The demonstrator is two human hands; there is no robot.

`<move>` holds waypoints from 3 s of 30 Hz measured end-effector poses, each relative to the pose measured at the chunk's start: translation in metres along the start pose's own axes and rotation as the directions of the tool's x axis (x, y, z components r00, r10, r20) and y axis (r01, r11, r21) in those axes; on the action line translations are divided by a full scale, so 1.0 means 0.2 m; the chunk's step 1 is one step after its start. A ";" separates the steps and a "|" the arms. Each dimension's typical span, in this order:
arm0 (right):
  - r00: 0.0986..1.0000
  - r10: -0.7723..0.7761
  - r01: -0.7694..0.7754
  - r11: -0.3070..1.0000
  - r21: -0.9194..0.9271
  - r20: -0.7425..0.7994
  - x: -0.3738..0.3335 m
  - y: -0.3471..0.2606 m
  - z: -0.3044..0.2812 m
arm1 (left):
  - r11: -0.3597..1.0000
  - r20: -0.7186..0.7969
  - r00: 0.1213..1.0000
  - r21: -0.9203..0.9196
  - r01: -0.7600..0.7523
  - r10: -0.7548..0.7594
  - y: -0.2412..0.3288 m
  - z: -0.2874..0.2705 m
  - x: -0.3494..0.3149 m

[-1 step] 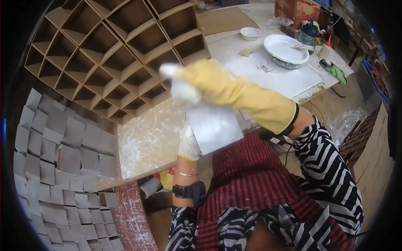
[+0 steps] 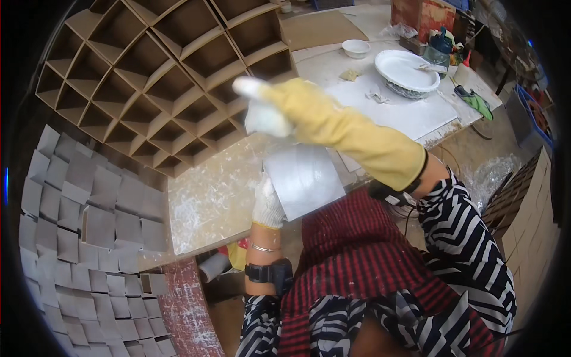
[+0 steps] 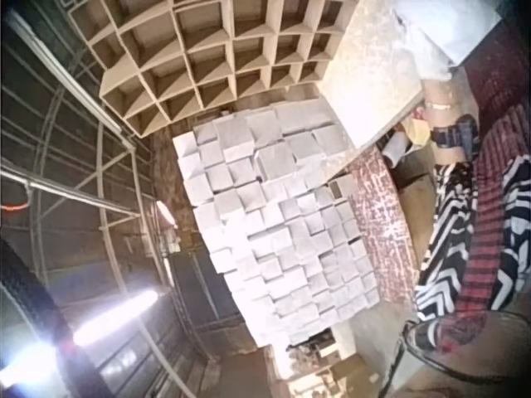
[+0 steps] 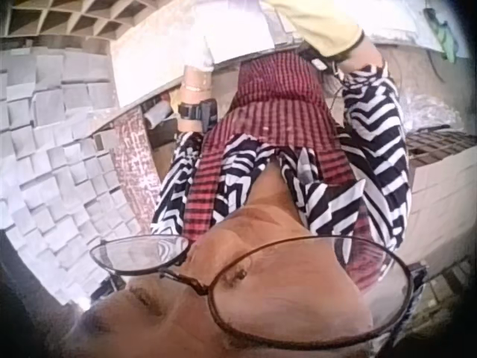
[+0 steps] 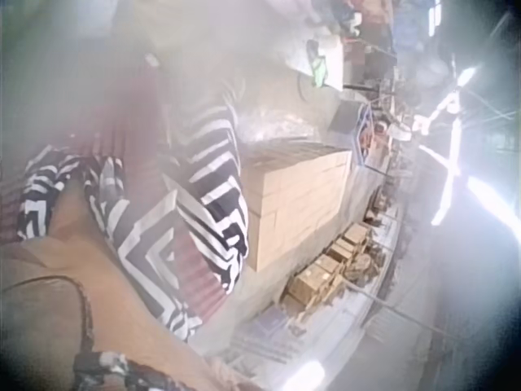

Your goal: Applying a white paste or glue to the sides of small wooden square boxes using a sponge or cloth.

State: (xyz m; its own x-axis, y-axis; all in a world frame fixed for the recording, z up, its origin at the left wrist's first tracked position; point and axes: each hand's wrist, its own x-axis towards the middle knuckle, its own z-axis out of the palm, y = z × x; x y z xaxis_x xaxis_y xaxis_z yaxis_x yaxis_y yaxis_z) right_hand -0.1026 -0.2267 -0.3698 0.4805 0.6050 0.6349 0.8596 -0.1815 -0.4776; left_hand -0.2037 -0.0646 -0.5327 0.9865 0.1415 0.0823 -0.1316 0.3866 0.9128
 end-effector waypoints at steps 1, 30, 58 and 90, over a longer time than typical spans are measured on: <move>1.000 -0.001 0.001 1.000 -0.003 0.000 -0.02 0.00 -0.03 | 0.989 -0.049 0.995 -0.124 0.076 -0.082 0.05 0.04 0.00; 0.879 -0.356 0.447 0.847 -0.288 0.317 -0.33 -0.30 -0.10 | 0.875 0.088 0.977 -0.433 0.215 -0.196 0.12 0.04 0.04; 0.883 -0.458 0.466 0.882 -0.069 0.103 -0.29 -0.15 -0.10 | 0.978 -0.149 0.972 -0.134 0.161 -0.180 -0.08 -0.17 0.12; 0.955 0.251 -0.119 0.807 0.578 -0.155 -0.15 -0.02 -0.17 | 0.796 0.269 0.961 -0.596 0.108 0.071 -0.08 -0.11 0.08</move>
State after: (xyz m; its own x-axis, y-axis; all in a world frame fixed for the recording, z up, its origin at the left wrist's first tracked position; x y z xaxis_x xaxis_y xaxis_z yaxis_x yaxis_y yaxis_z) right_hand -0.1154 -0.2712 -0.3661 0.7019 0.4126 0.5805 0.5367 0.2295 -0.8120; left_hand -0.1889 -0.0484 -0.5553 0.9643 -0.0815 0.2518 -0.0565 0.8662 0.4965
